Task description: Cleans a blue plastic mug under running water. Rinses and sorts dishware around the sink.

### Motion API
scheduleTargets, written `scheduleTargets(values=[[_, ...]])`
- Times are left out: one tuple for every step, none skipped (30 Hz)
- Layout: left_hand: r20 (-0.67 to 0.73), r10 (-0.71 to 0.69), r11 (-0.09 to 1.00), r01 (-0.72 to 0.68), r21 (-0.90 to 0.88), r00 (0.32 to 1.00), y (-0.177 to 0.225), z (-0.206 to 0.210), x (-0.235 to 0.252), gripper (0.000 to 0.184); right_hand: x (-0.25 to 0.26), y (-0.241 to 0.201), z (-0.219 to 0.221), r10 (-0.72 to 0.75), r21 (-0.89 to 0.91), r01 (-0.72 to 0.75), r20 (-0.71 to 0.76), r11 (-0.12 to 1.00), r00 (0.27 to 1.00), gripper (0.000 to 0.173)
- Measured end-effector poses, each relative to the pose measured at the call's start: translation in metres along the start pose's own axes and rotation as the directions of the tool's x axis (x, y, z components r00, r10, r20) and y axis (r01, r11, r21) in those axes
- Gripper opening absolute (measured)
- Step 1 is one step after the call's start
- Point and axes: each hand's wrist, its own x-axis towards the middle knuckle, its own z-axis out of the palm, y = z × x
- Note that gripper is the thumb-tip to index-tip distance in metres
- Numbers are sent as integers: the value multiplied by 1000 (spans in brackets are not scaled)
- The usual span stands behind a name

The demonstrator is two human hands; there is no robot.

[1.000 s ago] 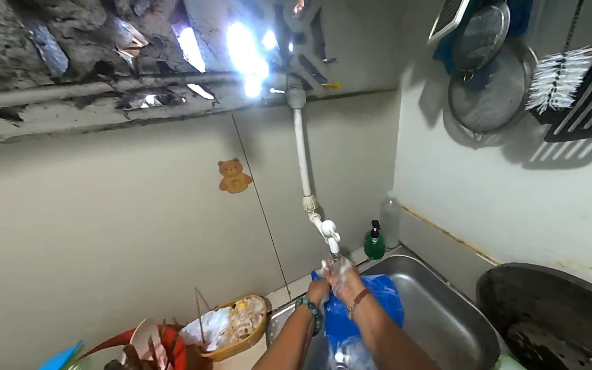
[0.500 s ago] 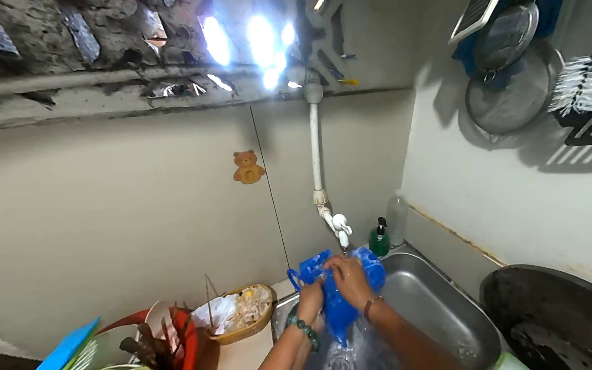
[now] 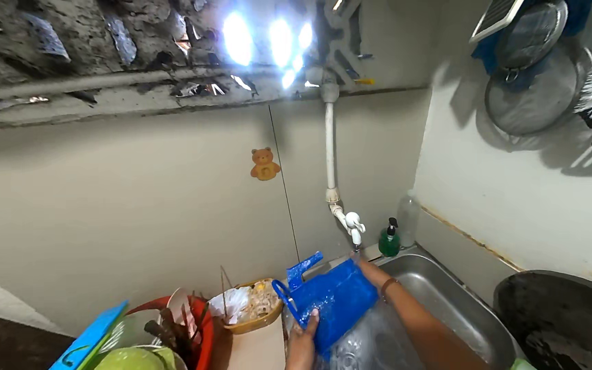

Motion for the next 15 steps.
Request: scheduleTargets(values=[[20, 9, 998, -11, 56, 1000, -3, 0, 1, 46, -2, -2, 0, 12, -94, -18, -63, 995, 998, 54], [31, 20, 994, -23, 111, 999, -6, 1, 2, 47, -4, -5, 1, 8, -177, -30, -120, 984, 993, 45], [44, 23, 988, -29, 150, 999, -8, 2, 4, 47, -8, -8, 2, -7, -245, -31, -154, 969, 988, 40], [63, 20, 982, -32, 185, 998, -9, 3, 5, 46, -13, -10, 4, -38, -309, -19, -177, 951, 983, 37], [87, 16, 973, -35, 228, 996, -10, 4, 5, 46, -17, -12, 8, -83, -373, 4, -194, 928, 978, 38], [127, 12, 958, -48, 282, 992, -10, 6, 4, 46, -21, -13, 13, -142, -423, 43, -204, 905, 969, 43], [181, 11, 940, -72, 335, 983, -13, 8, 3, 46, -24, -14, 18, -198, -454, 80, -218, 887, 956, 50], [238, 11, 920, -103, 378, 971, -16, 10, 2, 47, -25, -17, 22, -234, -463, 110, -219, 880, 947, 56], [288, 11, 901, -134, 414, 958, -21, 11, 2, 47, -25, -20, 24, -262, -471, 139, -206, 871, 943, 60], [335, 14, 881, -170, 441, 942, -26, 10, 2, 46, -25, -23, 24, -283, -498, 163, -176, 852, 943, 62], [376, 17, 865, -203, 459, 926, -32, 9, 3, 46, -24, -25, 22, -292, -541, 180, -130, 822, 948, 63], [407, 24, 852, -232, 469, 913, -38, 6, 5, 44, -22, -27, 20, -273, -579, 182, -74, 795, 959, 66], [425, 29, 841, -252, 479, 905, -43, 4, 9, 42, -20, -28, 16, -228, -591, 173, -19, 788, 974, 71], [433, 33, 829, -267, 491, 901, -46, 3, 13, 40, -17, -28, 11, -178, -581, 160, 28, 798, 984, 74], [431, 41, 819, -277, 503, 902, -49, 3, 17, 39, -15, -27, 7, -132, -556, 144, 62, 819, 989, 77]])
